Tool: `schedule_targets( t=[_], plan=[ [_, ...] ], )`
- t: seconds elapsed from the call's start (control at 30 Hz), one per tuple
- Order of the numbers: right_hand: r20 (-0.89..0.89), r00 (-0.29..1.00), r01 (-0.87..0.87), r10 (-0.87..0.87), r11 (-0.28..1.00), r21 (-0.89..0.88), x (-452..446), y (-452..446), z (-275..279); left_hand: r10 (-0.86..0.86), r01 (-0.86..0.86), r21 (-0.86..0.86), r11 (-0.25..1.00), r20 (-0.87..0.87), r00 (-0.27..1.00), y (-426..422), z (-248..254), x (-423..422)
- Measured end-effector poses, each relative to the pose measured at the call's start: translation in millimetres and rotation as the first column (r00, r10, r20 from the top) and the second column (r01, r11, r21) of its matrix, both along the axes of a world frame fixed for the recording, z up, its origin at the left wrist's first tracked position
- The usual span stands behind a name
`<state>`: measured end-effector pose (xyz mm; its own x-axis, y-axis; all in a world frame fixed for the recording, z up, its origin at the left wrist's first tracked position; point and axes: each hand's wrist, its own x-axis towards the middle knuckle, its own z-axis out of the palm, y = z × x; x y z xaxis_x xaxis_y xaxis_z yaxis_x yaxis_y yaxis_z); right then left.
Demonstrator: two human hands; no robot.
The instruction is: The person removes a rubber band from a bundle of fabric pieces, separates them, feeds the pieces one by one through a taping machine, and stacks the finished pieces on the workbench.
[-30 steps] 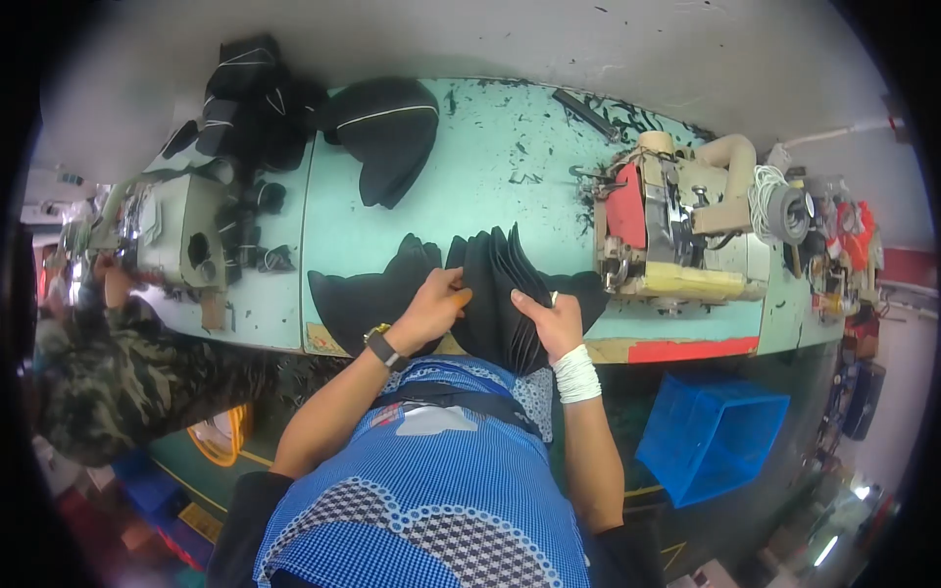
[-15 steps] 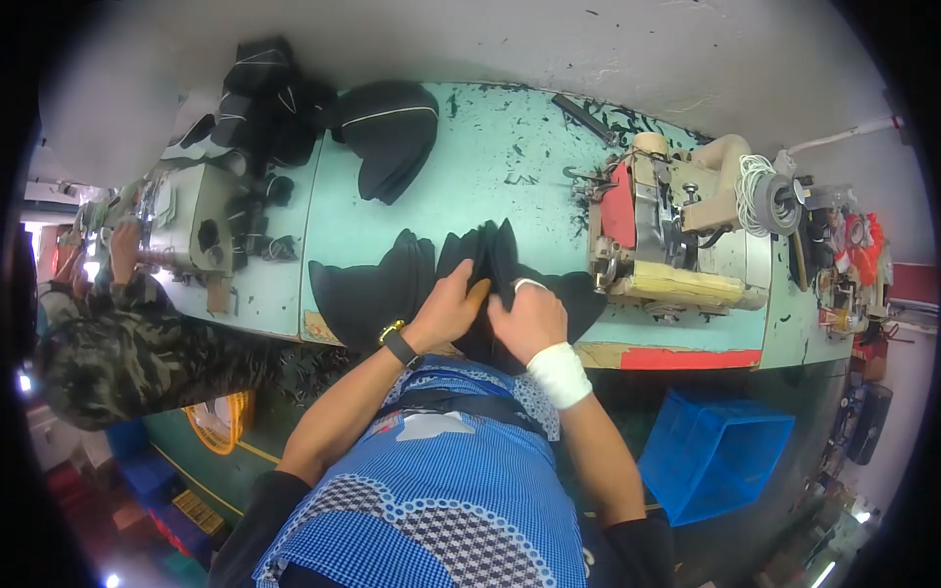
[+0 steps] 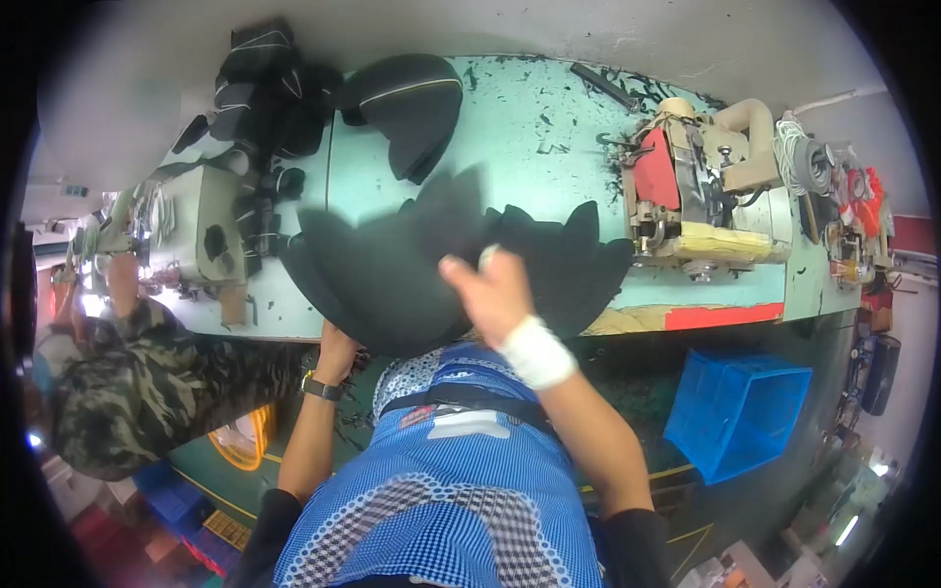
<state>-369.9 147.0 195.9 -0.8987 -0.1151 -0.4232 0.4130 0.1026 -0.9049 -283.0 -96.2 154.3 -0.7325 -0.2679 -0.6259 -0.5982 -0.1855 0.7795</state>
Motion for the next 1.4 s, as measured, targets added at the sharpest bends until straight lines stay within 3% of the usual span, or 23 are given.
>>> schedule_targets(
  t=[0.03, 0.07, 0.1, 0.13, 0.17, 0.2, 0.23, 0.3, 0.37, 0.43, 0.5, 0.63, 0.73, 0.8, 0.87, 0.9, 0.93, 0.97, 1.03, 1.1, 1.13, 1.23, 1.4],
  plan=[
    [-0.063, 0.997, 0.031, -0.037, 0.994, -0.102, 7.6, -33.4, -33.3, -0.077, 0.076, 0.022, 0.997, 0.065, 0.995, -12.7, -5.0, 0.8],
    [-0.023, 0.991, -0.124, 0.132, 0.967, 0.223, 17.8, -32.9, -57.9, -0.149, 0.144, 0.049, 0.988, 0.130, 0.980, -26.7, -9.8, 1.7],
    [0.070, 0.957, -0.276, 0.280, 0.812, 0.515, 19.0, -35.9, -50.0, -0.218, 0.206, 0.082, 0.975, 0.194, 0.957, -40.1, -7.8, -1.0],
    [0.070, 0.956, -0.281, 0.286, 0.811, 0.513, 22.5, -31.2, -40.7, -0.212, 0.200, 0.080, 0.977, 0.195, 0.958, -57.2, -4.3, -3.7],
    [0.020, 0.931, -0.302, 0.365, 0.738, 0.604, 29.2, -18.8, -27.9, -0.455, 0.500, 0.006, 0.866, 0.424, 0.783, -75.5, 0.5, -5.5],
    [-0.015, 0.899, -0.308, 0.437, 0.657, 0.688, 31.8, -9.4, -11.6, -0.594, 0.758, 0.024, 0.651, 0.639, 0.490, -85.0, 9.9, -10.1],
    [-0.002, 0.907, -0.304, 0.421, 0.659, 0.688, 29.4, -1.7, -2.6, -0.606, 0.770, 0.037, 0.637, 0.641, 0.471, -87.4, 30.4, -21.0],
    [-0.387, 0.638, 0.066, 0.665, 0.453, 0.889, 19.7, 13.2, 8.0, -0.616, 0.787, -0.296, 0.541, 0.498, 0.610, -84.7, 68.0, -47.9],
    [-0.320, 0.677, 0.096, 0.662, 0.353, 0.931, 12.5, 10.5, -2.5, -0.699, 0.585, -0.622, 0.520, 0.083, 0.710, -58.3, 49.0, -82.9],
    [-0.208, 0.750, 0.134, 0.627, 0.164, 0.977, 6.7, 2.8, -14.4, -0.762, 0.418, -0.887, 0.197, 0.130, 0.634, -24.2, 3.6, -110.4],
    [-0.177, 0.803, 0.093, 0.569, 0.174, 0.980, 9.0, 21.1, -16.2, -0.829, 0.663, -0.749, -0.010, 0.377, 0.413, 16.3, 11.1, -117.1],
    [-0.069, 0.916, -0.024, 0.395, 0.225, 0.974, 22.4, 53.1, -17.8, -0.920, 0.570, -0.803, 0.174, 0.074, 0.384, 55.8, 0.2, -90.7],
    [-0.082, 0.937, -0.006, 0.339, 0.252, 0.968, 20.7, 57.7, -15.7, -0.879, 0.620, -0.764, 0.179, 0.159, 0.449, 53.4, -13.2, -97.9],
    [-0.103, 0.908, 0.035, 0.405, 0.172, 0.985, 20.2, 50.7, -15.7, -0.851, 0.630, -0.756, 0.178, 0.203, 0.484, 57.8, -8.9, -103.6],
    [-0.111, 0.890, 0.056, 0.442, 0.136, 0.989, 15.5, 56.6, -17.1, -0.854, 0.280, -0.944, 0.174, -0.004, 0.519, 66.1, -1.8, -97.2],
    [-0.158, 0.903, 0.068, 0.399, 0.230, 0.971, 13.5, 63.7, -20.4, -0.855, 0.087, -0.981, 0.172, -0.105, 0.508, 70.7, 0.7, -95.8],
    [-0.195, 0.915, 0.077, 0.352, 0.322, 0.944, 13.2, 71.4, -23.9, -0.854, 0.091, -0.982, 0.165, -0.096, 0.511, 77.8, 3.5, -95.8],
    [-0.224, 0.925, 0.084, 0.307, 0.409, 0.909, 14.1, 79.5, -26.3, -0.802, 0.309, -0.862, 0.402, -0.168, 0.573, 89.1, 5.5, -93.8],
    [-0.209, 0.940, 0.062, 0.269, 0.468, 0.882, 9.6, 104.8, -29.1, -0.627, 0.542, -0.342, 0.768, -0.224, 0.747, 116.4, 6.7, -91.3],
    [-0.173, 0.972, 0.053, 0.158, 0.574, 0.817, 4.2, 120.6, -31.9, -0.596, 0.592, -0.071, 0.803, -0.089, 0.798, 147.7, -1.3, -94.4],
    [-0.179, 0.968, 0.045, 0.176, 0.579, 0.814, 2.0, 116.3, -32.0, -0.581, 0.576, -0.078, 0.814, -0.089, 0.809, 155.2, -7.6, -93.4],
    [-0.263, 0.928, 0.098, 0.262, 0.509, 0.855, 11.0, 97.6, -28.1, -0.645, 0.565, -0.422, 0.709, -0.062, 0.762, 179.1, -27.0, -88.7],
    [-0.212, 0.922, 0.041, 0.323, 0.463, 0.885, 7.8, 96.3, -18.5, -0.612, 0.463, -0.517, 0.720, -0.157, 0.775, 193.8, 1.5, -72.4]
  ],
)
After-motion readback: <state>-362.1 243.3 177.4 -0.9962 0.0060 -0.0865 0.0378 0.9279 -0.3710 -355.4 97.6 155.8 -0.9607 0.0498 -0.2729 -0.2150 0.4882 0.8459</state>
